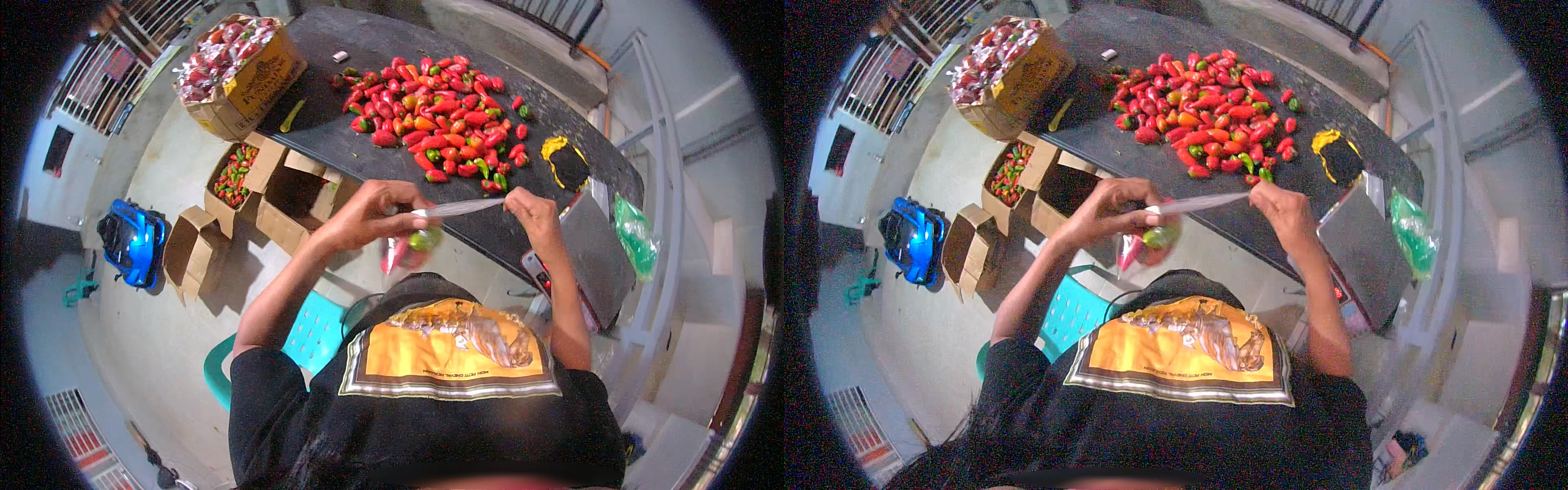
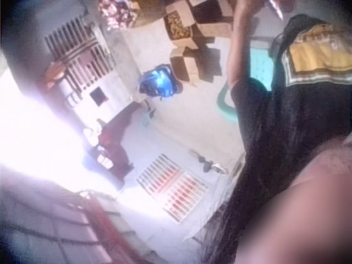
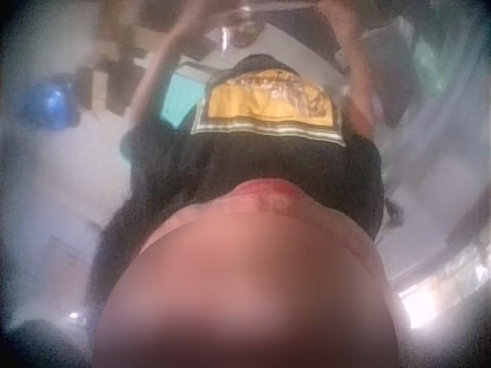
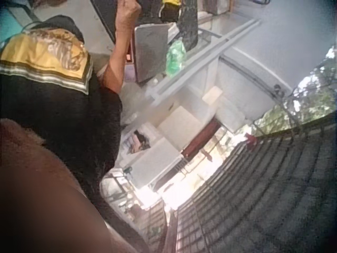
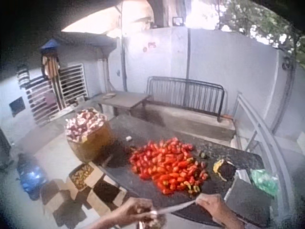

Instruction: The person selects red and green peppers from a large pile on a table, places them on a digital scale, and then transfers them into a plastic bag. They tie the bag and place it into a cardboard box. This process is repeated multiple times throughout the video.

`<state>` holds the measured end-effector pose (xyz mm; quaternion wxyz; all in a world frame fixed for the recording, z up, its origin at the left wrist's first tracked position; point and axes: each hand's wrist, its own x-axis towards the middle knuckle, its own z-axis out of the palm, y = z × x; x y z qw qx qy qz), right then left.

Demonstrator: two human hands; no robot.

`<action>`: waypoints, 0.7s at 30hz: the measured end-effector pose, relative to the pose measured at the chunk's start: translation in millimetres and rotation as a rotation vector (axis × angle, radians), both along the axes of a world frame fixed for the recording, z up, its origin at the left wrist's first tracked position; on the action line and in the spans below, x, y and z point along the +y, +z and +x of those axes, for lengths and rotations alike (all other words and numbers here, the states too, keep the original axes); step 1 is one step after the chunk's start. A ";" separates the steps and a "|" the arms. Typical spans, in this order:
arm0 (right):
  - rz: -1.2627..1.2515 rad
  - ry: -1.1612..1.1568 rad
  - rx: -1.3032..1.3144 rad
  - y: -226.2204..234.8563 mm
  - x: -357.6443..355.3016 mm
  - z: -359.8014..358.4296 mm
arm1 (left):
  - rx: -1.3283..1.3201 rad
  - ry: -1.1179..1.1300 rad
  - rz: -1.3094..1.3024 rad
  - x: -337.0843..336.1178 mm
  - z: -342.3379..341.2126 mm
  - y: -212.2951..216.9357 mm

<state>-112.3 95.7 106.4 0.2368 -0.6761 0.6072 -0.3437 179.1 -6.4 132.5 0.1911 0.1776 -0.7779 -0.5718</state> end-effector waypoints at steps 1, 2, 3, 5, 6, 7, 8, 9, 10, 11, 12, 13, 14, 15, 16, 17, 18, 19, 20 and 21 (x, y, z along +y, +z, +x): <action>0.006 -0.028 -0.102 -9.8 -12.2 -4.1 | 0.021 -0.003 0.117 4.3 -10.8 8.4; 0.015 -0.039 -0.218 -27.0 -28.9 -3.1 | 0.195 0.028 0.347 11.3 -24.5 10.5; 0.026 -0.066 -0.326 -44.6 -43.7 -3.2 | 0.295 0.128 0.387 9.3 -42.3 8.8; -0.056 0.069 -0.518 -81.0 -65.4 20.7 | 0.471 0.290 0.409 -10.9 -83.9 -3.1; 0.039 0.024 -0.575 -92.7 -63.3 46.3 | 0.553 0.364 0.396 -24.9 -103.6 -13.4; 0.162 -0.027 -0.608 -97.8 -59.5 74.9 | 0.536 0.488 0.313 -32.7 -110.7 -18.0; 0.170 -0.057 -0.616 -95.1 -53.4 91.3 | 0.435 0.655 0.227 -37.8 -112.2 -26.2; 0.071 -0.057 -0.581 -91.0 -46.9 93.6 | 0.355 0.784 0.140 -39.0 -110.9 -39.9; -0.029 -0.060 -0.547 -87.3 -44.0 92.3 | 0.272 0.907 0.052 -40.2 -108.3 -54.2; -0.045 -0.014 -0.356 -80.1 -42.4 78.1 | 0.225 0.965 0.062 -38.5 -101.3 -71.3; -0.061 0.029 -0.165 -69.8 -40.1 58.4 | 0.198 0.990 0.003 -35.4 -96.5 -83.0; -0.064 0.070 -0.182 -56.8 -34.7 46.4 | 0.177 1.008 -0.048 -31.5 -95.6 -94.7; -0.015 0.096 -0.114 -49.3 -31.7 32.6 | 0.159 1.020 -0.095 -25.6 -98.5 -102.2; -0.054 0.112 -0.043 -41.6 -30.9 20.5 | 0.027 0.986 -0.346 -10.8 -104.9 -74.3; -0.092 0.129 0.028 -35.1 -31.4 10.4 | 0.024 0.991 -0.464 -9.6 -111.3 -81.5; -0.123 0.147 0.064 -27.8 -32.9 4.4 | 0.023 0.996 -0.590 -10.3 -115.5 -87.9; -0.156 0.158 0.096 -22.5 -35.9 -2.1 | 0.020 0.992 -0.720 -10.2 -120.2 -91.5; -0.190 0.169 0.127 -19.5 -39.3 -8.7 | -0.071 0.960 -0.629 -7.2 -119.8 -93.8; -0.192 0.159 0.075 -18.3 -43.7 -18.3 | -0.073 0.898 -0.561 -3.5 -118.9 -88.1; -0.194 0.141 0.030 -16.7 -48.1 -32.1 | -0.067 0.831 -0.491 0.8 -119.8 -75.5</action>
